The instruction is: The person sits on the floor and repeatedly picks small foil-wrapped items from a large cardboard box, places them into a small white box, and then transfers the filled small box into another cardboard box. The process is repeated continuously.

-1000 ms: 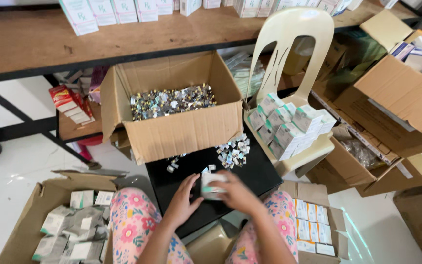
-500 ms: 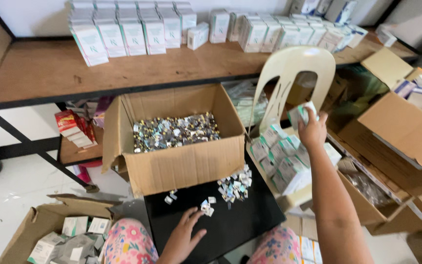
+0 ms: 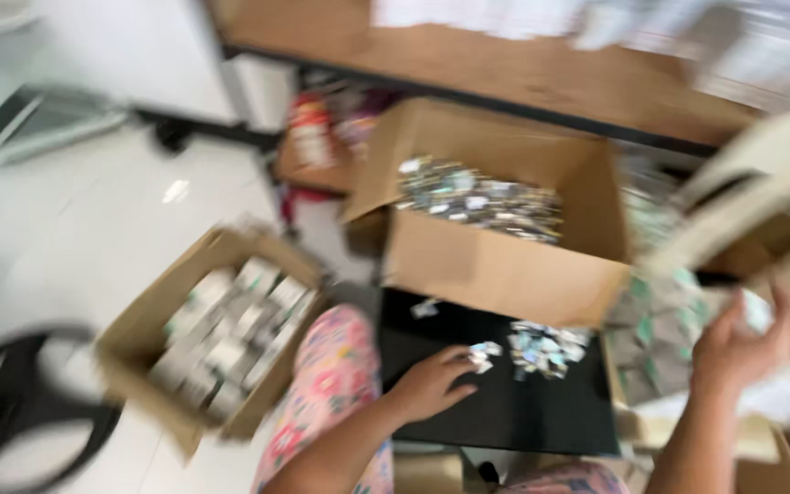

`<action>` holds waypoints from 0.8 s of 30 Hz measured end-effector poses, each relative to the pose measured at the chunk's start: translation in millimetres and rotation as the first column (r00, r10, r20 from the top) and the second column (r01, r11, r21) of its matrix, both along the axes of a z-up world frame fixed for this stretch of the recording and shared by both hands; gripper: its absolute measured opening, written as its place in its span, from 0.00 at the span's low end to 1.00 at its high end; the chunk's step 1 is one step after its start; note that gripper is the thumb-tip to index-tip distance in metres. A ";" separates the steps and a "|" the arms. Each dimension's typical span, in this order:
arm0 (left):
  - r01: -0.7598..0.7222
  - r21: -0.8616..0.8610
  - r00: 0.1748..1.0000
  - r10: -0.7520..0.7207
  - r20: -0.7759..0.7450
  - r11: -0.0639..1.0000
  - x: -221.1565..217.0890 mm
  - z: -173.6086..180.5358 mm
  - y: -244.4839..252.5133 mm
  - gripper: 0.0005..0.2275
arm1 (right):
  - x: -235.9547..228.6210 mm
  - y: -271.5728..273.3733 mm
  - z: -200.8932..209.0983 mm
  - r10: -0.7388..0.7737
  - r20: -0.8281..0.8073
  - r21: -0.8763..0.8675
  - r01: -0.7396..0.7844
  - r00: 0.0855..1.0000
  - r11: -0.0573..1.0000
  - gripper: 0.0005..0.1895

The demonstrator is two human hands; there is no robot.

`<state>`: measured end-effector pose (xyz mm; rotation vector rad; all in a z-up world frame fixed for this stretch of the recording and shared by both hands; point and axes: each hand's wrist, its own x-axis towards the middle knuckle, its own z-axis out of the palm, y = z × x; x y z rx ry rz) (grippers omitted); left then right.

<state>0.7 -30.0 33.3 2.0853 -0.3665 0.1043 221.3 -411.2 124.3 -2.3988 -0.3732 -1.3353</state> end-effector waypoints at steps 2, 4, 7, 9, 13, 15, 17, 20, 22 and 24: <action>-0.091 -0.084 0.989 0.099 0.106 0.992 1.3 8.1 2.9 0.15 | -37.0 81.5 -4.0 0.160 0.175 0.033 -0.168 0.972 0.985 0.19; -0.203 -0.226 0.936 0.257 0.242 0.953 2.6 14.7 10.4 0.15 | -66.1 172.5 -9.5 0.348 0.304 0.049 -0.379 0.887 0.924 0.30; -0.308 -0.551 0.893 0.436 0.114 0.776 2.3 7.0 51.9 0.13 | -131.0 298.9 -17.0 0.544 -0.034 0.002 -0.544 0.838 0.839 0.11; -0.442 -0.633 0.804 0.594 0.035 0.635 -9.7 -16.0 94.1 0.14 | -153.7 377.4 -21.3 0.771 -0.025 0.147 -0.760 0.637 0.633 0.12; -0.699 -0.631 0.607 0.745 -0.276 0.336 -52.5 -91.9 199.5 0.12 | -198.9 492.2 -53.9 0.941 -0.214 0.549 -0.764 0.264 0.339 0.14; -0.846 -0.389 0.396 0.918 0.001 0.365 -79.5 -134.9 248.2 0.12 | -218.2 535.5 -84.8 0.921 -0.380 0.795 -0.477 0.090 0.375 0.14; -0.950 -0.292 0.154 0.980 -0.129 0.111 -108.9 -174.5 290.5 0.10 | -216.7 556.0 -115.6 0.860 -0.510 0.734 -0.521 0.003 0.437 0.19; -0.972 -0.128 -0.135 0.918 -0.372 -0.195 -131.0 -219.6 337.2 0.09 | -207.1 564.5 -158.1 0.810 -0.587 0.718 -0.477 -0.023 0.506 0.19; -0.974 0.003 -0.202 0.868 -0.453 -0.225 -127.8 -236.3 355.9 0.13 | -199.1 564.3 -177.2 0.793 -0.609 0.727 -0.421 -0.029 0.543 0.18; -0.972 0.158 -0.226 0.869 -0.441 -0.173 -115.0 -250.1 367.7 0.17 | -194.1 566.7 -188.3 0.770 -0.635 0.728 -0.377 -0.056 0.573 0.21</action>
